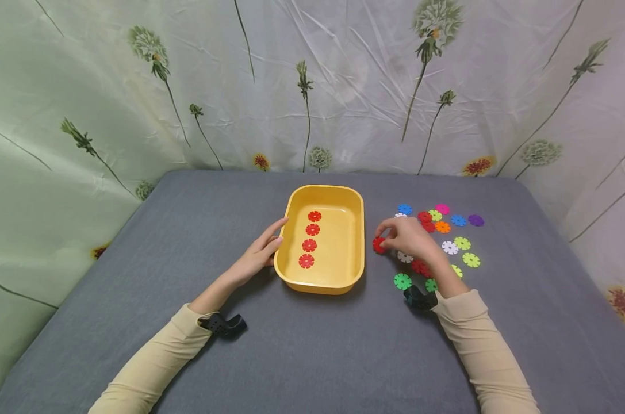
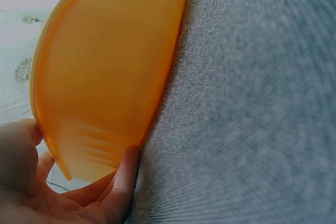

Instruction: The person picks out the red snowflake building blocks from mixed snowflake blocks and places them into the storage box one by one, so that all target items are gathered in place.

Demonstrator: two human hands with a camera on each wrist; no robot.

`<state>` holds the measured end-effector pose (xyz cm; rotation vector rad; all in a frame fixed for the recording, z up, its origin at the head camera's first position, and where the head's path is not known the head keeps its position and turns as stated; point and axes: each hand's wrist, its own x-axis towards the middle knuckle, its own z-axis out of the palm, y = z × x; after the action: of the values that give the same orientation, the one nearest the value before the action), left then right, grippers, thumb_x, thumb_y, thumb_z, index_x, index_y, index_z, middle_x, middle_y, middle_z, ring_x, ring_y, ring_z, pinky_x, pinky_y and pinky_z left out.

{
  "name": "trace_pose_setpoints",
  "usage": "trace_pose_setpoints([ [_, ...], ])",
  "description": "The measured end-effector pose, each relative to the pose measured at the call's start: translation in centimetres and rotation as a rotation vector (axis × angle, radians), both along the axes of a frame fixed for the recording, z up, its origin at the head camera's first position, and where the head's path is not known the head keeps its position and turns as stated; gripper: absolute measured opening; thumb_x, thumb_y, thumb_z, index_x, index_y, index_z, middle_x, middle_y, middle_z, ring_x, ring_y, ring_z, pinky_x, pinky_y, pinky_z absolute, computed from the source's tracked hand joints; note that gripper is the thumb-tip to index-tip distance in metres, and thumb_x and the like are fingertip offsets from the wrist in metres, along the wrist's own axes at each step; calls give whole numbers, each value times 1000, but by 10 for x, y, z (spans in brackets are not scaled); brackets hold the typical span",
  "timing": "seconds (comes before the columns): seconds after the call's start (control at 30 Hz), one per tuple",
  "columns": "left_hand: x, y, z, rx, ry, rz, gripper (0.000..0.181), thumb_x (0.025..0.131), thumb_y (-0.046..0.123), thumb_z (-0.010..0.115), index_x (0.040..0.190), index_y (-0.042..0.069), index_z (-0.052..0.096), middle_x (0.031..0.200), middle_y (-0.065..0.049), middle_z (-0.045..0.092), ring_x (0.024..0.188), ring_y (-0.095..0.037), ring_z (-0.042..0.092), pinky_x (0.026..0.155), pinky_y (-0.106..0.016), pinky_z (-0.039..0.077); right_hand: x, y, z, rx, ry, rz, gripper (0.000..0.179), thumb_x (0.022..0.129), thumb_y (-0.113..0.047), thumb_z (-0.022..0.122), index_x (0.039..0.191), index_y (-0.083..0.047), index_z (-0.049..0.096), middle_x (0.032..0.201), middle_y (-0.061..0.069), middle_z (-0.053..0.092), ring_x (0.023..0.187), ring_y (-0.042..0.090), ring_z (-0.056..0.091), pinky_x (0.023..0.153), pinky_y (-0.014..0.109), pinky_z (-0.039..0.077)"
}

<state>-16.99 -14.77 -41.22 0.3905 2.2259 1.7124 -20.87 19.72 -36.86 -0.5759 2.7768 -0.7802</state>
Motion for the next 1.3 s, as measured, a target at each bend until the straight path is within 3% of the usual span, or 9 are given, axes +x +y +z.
trace_pose_setpoints([
  [0.67,-1,0,-1,-4,5,-2,52,102,32,38,150,30,19,143,-23,41,122,-37,53,90,-40,54,9,-2,16,15,80,-16,15,82,-8,68,97,-6,68,79,8,72,70,14,63,58,25,46],
  [1.07,-1,0,-1,-6,5,0,51,102,30,38,149,32,20,143,-22,42,121,-36,54,89,-39,54,16,-5,26,-10,83,-22,16,84,-6,66,100,-4,67,80,11,71,72,24,64,55,25,46],
  [1.3,-1,0,-1,-22,2,4,51,102,31,38,149,33,20,143,-22,41,121,-35,54,90,-39,54,20,-7,31,-11,113,-25,16,84,-6,66,99,-4,67,80,11,71,70,20,63,55,24,45],
])
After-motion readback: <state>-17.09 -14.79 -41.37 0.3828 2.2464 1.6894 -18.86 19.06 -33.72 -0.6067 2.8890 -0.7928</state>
